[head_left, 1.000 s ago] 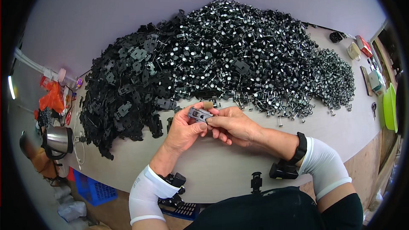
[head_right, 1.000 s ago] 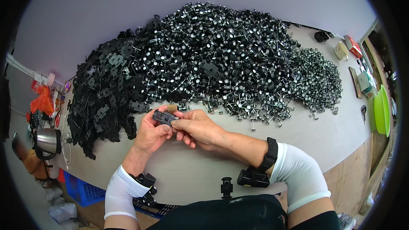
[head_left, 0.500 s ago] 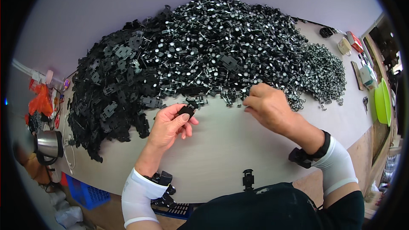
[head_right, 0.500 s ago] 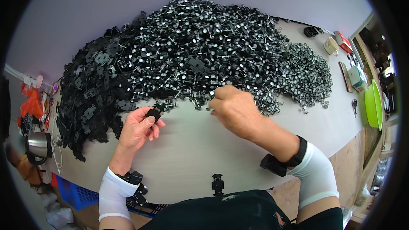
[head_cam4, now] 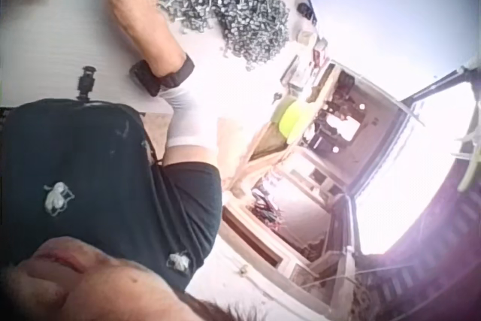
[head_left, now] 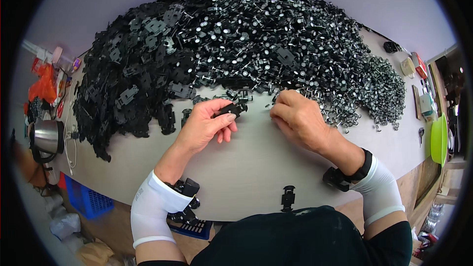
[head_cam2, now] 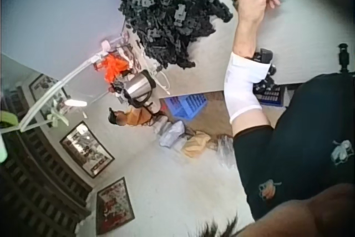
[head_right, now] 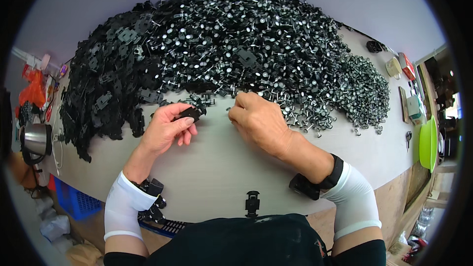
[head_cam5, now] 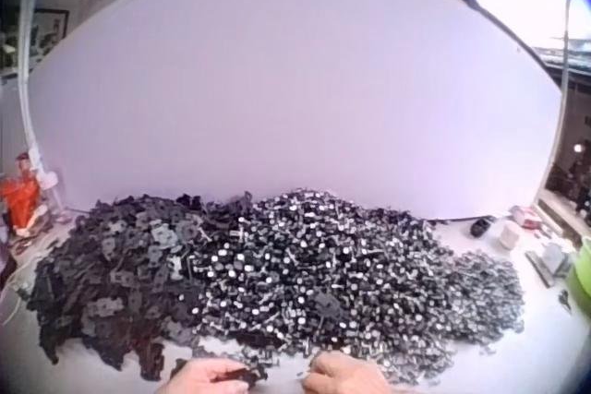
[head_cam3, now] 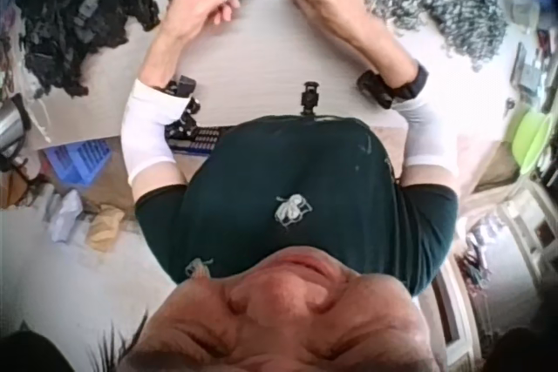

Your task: Assembling small black plastic components by hand by pressing pins into parts.

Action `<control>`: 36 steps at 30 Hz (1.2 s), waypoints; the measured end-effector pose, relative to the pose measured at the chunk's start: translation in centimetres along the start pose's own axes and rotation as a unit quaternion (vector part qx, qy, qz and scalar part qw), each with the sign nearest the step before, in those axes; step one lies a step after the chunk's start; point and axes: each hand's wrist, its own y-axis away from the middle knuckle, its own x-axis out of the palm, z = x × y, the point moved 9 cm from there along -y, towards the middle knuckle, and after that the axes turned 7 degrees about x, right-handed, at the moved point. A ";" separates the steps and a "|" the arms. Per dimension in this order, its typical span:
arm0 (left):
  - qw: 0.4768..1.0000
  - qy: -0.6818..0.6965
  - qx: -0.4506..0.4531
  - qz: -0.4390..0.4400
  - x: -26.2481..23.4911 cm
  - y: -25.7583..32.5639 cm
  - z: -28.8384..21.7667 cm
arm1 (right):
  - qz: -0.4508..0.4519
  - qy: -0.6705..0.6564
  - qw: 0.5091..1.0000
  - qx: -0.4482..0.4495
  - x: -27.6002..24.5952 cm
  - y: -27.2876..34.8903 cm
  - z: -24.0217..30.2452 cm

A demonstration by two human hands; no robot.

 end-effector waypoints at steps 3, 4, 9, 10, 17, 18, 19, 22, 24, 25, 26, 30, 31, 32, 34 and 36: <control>1.000 0.006 -0.002 0.012 0.0 0.0 0.2 | 0.067 0.025 0.997 0.000 1.7 0.6 0.0; 1.000 0.008 -0.003 0.012 0.0 0.0 0.3 | 0.069 0.026 0.997 0.000 1.3 0.4 0.1; 1.000 -0.007 -0.001 0.009 0.0 0.0 0.3 | 0.071 0.031 0.997 0.011 -0.5 -0.4 0.0; 1.000 -0.011 -0.003 0.014 0.0 -0.1 0.4 | 0.085 0.042 0.995 0.014 -0.1 -0.4 0.2; 0.999 -0.002 -0.019 0.025 0.1 0.1 0.7 | 0.059 0.022 0.998 -0.023 0.2 -1.9 1.1; 1.000 -0.003 -0.017 0.020 0.0 0.2 0.5 | 0.060 0.020 0.998 -0.028 0.5 -2.1 1.5; 0.999 0.002 -0.030 0.022 0.2 0.2 0.6 | 0.021 -0.010 0.999 -0.046 0.1 -2.2 2.1; 0.998 0.006 -0.059 0.025 0.7 0.4 0.9 | -0.013 -0.044 0.997 -0.060 0.7 -2.5 3.0; 0.997 0.004 -0.076 0.026 0.9 0.6 1.1 | 0.005 -0.033 0.998 -0.061 1.8 -2.6 3.0; 0.997 0.008 -0.071 0.032 1.1 0.7 1.0 | 0.009 -0.030 0.997 -0.070 2.1 -2.6 3.2; 0.997 0.012 -0.066 0.039 1.4 0.6 1.0 | 0.012 -0.032 0.997 -0.071 2.0 -2.6 3.1; 0.997 0.046 -0.055 0.025 0.9 0.4 1.2 | 0.002 -0.113 0.989 -0.098 0.9 -2.6 2.9; 0.997 0.049 -0.051 0.011 0.7 0.3 0.9 | 0.020 -0.117 0.990 -0.071 1.1 -2.5 2.7; 0.997 0.050 -0.053 0.012 0.7 0.4 0.8 | 0.037 -0.122 0.991 -0.043 1.3 -2.4 2.5; 0.998 0.024 -0.057 0.012 0.7 0.5 0.8 | 0.019 -0.108 0.993 -0.048 1.7 -2.3 2.4; 0.998 0.027 -0.059 0.015 0.9 0.5 0.9 | 0.010 -0.070 0.996 -0.048 1.9 -2.2 2.4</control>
